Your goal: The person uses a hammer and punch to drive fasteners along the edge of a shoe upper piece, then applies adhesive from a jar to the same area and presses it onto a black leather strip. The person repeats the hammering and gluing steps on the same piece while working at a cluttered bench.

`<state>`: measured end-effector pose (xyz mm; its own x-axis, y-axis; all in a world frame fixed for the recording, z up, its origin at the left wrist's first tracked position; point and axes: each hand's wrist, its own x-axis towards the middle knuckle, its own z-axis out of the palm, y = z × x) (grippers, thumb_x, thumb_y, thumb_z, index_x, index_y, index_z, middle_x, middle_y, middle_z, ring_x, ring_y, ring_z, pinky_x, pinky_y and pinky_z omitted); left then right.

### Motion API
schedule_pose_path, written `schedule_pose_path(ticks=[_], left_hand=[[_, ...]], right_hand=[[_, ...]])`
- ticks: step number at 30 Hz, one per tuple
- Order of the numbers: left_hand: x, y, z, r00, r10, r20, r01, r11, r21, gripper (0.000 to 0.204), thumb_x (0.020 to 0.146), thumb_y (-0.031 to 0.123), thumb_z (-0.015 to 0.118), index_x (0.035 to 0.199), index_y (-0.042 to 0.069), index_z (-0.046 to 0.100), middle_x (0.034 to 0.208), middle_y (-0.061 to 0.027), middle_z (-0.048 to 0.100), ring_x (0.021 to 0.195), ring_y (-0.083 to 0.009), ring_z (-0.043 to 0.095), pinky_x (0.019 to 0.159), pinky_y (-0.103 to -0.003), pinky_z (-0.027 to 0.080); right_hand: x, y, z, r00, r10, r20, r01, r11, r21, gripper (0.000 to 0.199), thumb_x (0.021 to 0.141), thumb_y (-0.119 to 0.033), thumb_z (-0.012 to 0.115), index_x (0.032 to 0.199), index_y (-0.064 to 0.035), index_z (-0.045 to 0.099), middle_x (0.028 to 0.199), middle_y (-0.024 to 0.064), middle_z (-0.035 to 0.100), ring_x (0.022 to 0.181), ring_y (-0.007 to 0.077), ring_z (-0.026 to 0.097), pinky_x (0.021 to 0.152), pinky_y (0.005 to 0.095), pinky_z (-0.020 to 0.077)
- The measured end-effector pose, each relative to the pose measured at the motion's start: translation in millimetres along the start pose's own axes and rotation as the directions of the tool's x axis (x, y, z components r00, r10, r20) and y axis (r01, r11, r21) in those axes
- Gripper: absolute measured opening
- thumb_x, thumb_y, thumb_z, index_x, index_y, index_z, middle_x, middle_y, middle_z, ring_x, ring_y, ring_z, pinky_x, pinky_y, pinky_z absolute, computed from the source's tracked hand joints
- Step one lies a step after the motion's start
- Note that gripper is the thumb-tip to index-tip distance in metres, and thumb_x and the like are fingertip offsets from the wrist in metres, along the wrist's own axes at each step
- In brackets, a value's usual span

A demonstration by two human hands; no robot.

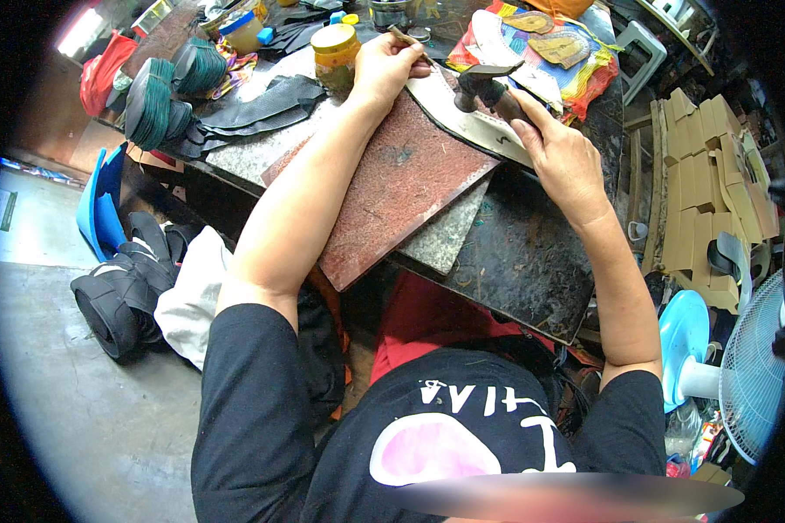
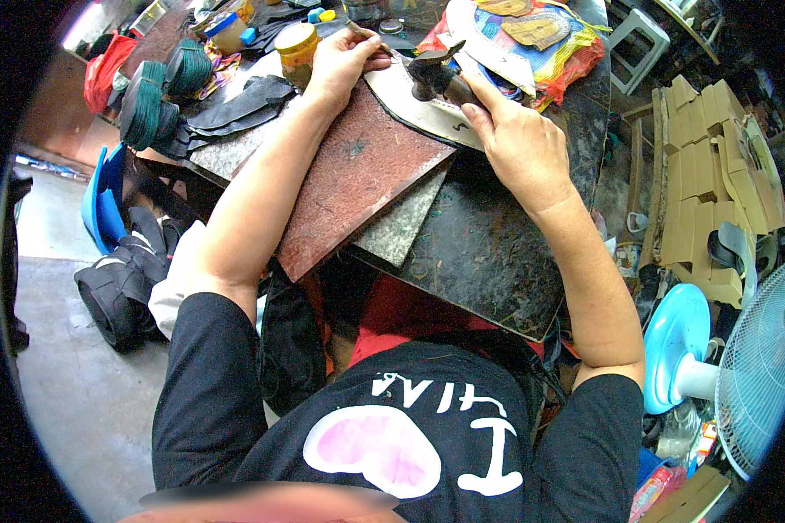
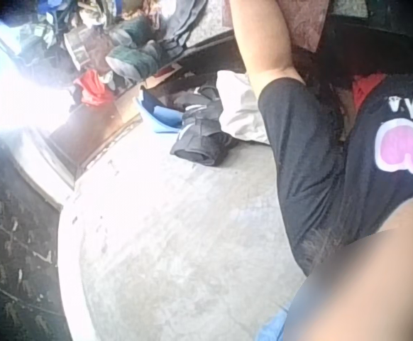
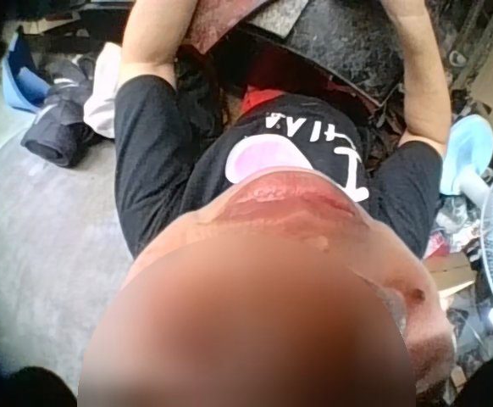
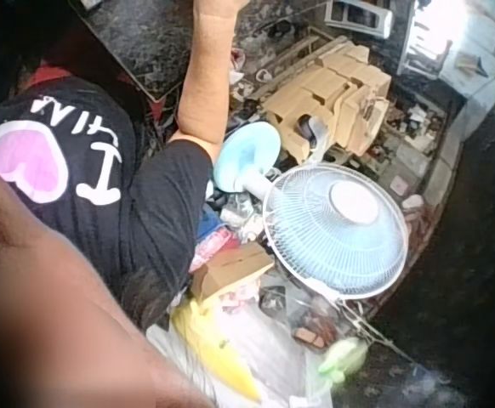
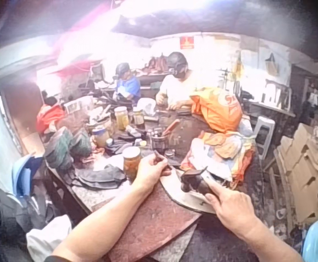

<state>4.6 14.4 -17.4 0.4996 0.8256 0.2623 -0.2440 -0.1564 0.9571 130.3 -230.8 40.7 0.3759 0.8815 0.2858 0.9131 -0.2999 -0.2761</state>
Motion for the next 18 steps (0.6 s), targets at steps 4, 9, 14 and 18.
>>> schedule_pose_path(ticks=[4,9,14,18], left_hand=[[-1.2,3.0,1.7,0.997,0.064,0.047,-0.072,0.980,0.183,0.012,0.091,0.005,0.066,0.096,-0.006,0.066,0.085,-0.0107,0.071,0.073,-0.0138,0.070,0.065,-0.024,0.059],[-7.4,10.2,2.7,0.975,0.191,0.117,-0.223,0.889,0.401,0.015,0.089,0.008,0.069,0.099,-0.003,0.068,0.085,-0.0094,0.073,0.074,-0.0129,0.070,0.066,-0.028,0.057],[-11.2,16.9,8.2,0.853,0.453,0.260,-0.505,0.591,0.629,0.018,0.084,0.014,0.071,0.097,0.002,0.068,0.086,-0.0153,0.071,0.076,-0.0274,0.071,0.070,-0.036,0.055],[-14.3,18.4,13.9,0.827,0.466,0.313,-0.534,0.481,0.695,0.017,0.083,0.015,0.070,0.095,0.004,0.067,0.088,-0.0173,0.069,0.084,-0.0355,0.068,0.074,-0.040,0.054]], right_hand=[[-0.9,2.7,2.1,1.000,-0.020,-0.003,0.020,1.000,0.020,0.041,0.099,-0.044,0.050,0.139,-0.0323,0.051,0.095,0.0219,0.069,0.090,0.0413,0.067,0.076,0.0496,0.0531],[2.5,5.4,4.7,1.000,0.023,0.002,-0.023,0.999,0.030,0.039,0.098,-0.044,0.052,0.135,-0.0321,0.056,0.096,0.0211,0.070,0.091,0.0402,0.068,0.077,0.0462,0.0538],[21.8,0.2,-32.8,0.956,-0.139,-0.257,0.195,0.958,0.209,0.031,0.096,-0.041,0.059,0.121,-0.0254,0.067,0.093,0.0147,0.071,0.087,0.0346,0.070,0.074,0.0425,0.0541],[42.6,-5.5,-54.1,0.768,-0.176,-0.616,0.497,0.770,0.400,0.033,0.099,-0.028,0.060,0.132,-0.0215,0.063,0.078,0.0045,0.064,0.063,0.0077,0.055,0.058,0.0240,0.0462]])
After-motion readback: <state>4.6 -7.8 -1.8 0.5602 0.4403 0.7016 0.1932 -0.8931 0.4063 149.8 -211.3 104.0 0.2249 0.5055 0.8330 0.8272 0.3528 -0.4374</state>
